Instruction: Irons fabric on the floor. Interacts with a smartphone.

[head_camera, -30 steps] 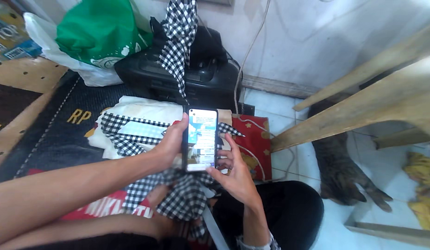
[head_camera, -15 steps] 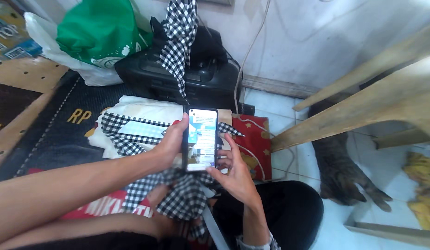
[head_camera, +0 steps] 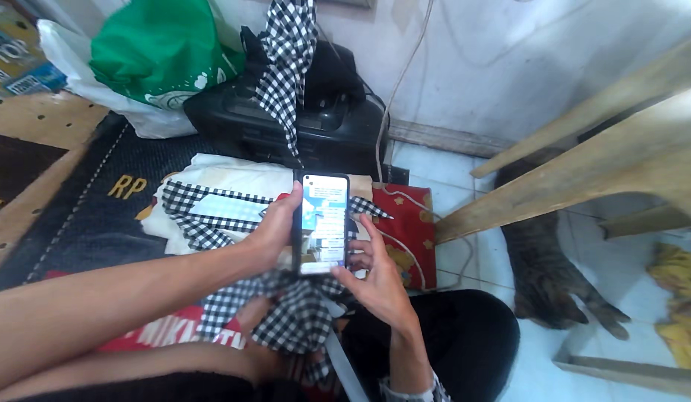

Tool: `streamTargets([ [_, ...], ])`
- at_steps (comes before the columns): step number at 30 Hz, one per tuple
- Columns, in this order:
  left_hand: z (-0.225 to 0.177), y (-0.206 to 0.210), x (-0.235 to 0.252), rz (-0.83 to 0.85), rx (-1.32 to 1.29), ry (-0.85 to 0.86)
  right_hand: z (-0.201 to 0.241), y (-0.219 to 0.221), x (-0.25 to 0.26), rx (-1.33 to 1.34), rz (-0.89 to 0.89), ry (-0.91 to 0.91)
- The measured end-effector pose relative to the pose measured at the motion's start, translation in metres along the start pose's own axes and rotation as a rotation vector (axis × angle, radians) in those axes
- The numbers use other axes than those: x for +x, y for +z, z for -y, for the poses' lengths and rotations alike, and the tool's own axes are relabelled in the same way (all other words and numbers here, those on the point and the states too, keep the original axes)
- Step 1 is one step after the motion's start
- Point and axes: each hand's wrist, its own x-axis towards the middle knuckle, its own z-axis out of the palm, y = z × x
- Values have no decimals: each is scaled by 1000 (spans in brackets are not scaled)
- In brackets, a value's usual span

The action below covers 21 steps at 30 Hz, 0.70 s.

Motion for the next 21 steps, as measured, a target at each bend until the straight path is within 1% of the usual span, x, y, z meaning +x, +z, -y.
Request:
streamTargets([
  [21, 1, -4, -3, 39, 12, 9, 2, -2, 0, 37, 4, -2],
])
